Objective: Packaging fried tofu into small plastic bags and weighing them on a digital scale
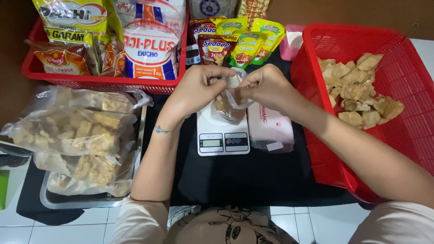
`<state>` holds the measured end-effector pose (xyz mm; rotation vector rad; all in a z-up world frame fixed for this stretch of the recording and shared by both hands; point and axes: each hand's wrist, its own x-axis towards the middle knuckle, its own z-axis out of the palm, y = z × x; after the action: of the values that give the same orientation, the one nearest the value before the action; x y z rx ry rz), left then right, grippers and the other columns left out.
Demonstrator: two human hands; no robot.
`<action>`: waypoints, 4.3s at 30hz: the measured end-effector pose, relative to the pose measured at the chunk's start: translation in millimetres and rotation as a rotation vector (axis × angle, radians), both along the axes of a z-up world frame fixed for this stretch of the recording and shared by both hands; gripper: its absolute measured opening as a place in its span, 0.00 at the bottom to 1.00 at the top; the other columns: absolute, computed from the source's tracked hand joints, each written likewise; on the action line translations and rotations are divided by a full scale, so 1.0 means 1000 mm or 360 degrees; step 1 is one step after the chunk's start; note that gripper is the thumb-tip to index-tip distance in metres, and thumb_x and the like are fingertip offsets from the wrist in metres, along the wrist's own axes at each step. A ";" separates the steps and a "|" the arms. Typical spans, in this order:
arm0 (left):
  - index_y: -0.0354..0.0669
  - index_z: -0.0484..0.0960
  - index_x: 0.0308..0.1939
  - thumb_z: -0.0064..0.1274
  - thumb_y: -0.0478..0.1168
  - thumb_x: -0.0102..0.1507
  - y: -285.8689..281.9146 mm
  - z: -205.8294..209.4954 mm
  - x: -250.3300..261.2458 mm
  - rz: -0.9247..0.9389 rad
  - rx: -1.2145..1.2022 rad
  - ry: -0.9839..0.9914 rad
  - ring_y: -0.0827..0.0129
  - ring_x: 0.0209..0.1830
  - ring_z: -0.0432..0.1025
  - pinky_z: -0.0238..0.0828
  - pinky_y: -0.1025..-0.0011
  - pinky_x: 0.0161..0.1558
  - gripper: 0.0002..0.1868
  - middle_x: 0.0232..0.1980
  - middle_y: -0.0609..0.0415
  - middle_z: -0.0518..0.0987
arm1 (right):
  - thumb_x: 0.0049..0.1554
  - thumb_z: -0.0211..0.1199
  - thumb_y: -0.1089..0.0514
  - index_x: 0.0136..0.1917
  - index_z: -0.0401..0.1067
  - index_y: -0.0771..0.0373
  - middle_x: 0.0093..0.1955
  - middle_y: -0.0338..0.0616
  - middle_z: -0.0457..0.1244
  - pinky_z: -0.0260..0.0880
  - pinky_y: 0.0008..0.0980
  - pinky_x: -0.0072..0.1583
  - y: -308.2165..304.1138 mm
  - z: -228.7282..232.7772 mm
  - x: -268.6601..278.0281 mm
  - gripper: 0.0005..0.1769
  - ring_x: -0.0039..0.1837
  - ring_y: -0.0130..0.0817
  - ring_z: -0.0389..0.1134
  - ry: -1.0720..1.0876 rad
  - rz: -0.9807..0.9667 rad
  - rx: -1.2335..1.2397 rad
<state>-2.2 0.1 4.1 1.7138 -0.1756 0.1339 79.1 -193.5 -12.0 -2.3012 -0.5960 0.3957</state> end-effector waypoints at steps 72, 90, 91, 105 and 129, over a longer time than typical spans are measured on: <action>0.42 0.71 0.33 0.51 0.37 0.62 -0.013 0.014 -0.024 0.0531 0.0976 -0.0266 0.52 0.26 0.69 0.60 0.58 0.32 0.06 0.27 0.49 0.75 | 0.58 0.55 0.72 0.42 0.76 0.73 0.61 0.51 0.54 0.65 0.47 0.55 0.002 0.068 -0.047 0.09 0.71 0.50 0.55 -0.0565 0.0631 -0.0470; 0.38 0.87 0.51 0.43 0.24 0.64 -0.021 0.027 -0.032 0.0043 0.0944 -0.0549 0.62 0.56 0.77 0.68 0.69 0.59 0.19 0.54 0.47 0.84 | 0.60 0.63 0.67 0.56 0.79 0.68 0.53 0.49 0.60 0.64 0.38 0.65 -0.043 0.029 -0.014 0.11 0.60 0.45 0.67 -0.0766 0.0675 0.0526; 0.38 0.87 0.51 0.43 0.24 0.64 -0.022 0.025 -0.031 0.0011 0.0944 -0.0554 0.62 0.56 0.77 0.68 0.69 0.59 0.19 0.54 0.47 0.84 | 0.60 0.63 0.67 0.56 0.79 0.68 0.53 0.49 0.60 0.64 0.38 0.65 -0.054 0.040 -0.015 0.11 0.60 0.45 0.67 -0.0769 0.0643 0.0525; 0.25 0.84 0.56 0.42 0.19 0.74 -0.023 0.014 -0.030 0.0245 0.0909 -0.0399 0.60 0.60 0.74 0.67 0.70 0.63 0.14 0.58 0.39 0.82 | 0.68 0.61 0.64 0.50 0.81 0.62 0.37 0.41 0.63 0.54 0.36 0.40 -0.240 0.055 0.035 0.08 0.40 0.30 0.60 -0.0662 -0.0253 -0.0221; 0.23 0.82 0.63 0.45 0.22 0.78 -0.025 0.017 -0.039 0.0428 0.0898 -0.0175 0.60 0.60 0.72 0.67 0.71 0.58 0.13 0.61 0.36 0.80 | 0.69 0.61 0.53 0.49 0.79 0.62 0.53 0.43 0.62 0.76 0.28 0.43 -0.271 -0.104 0.086 0.12 0.58 0.39 0.65 -0.1865 -0.0142 -0.1307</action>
<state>-41.6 -25.0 20.9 2.2910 -0.0635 0.4084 165.3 -464.7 -115.8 -3.2098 -0.9716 -1.0389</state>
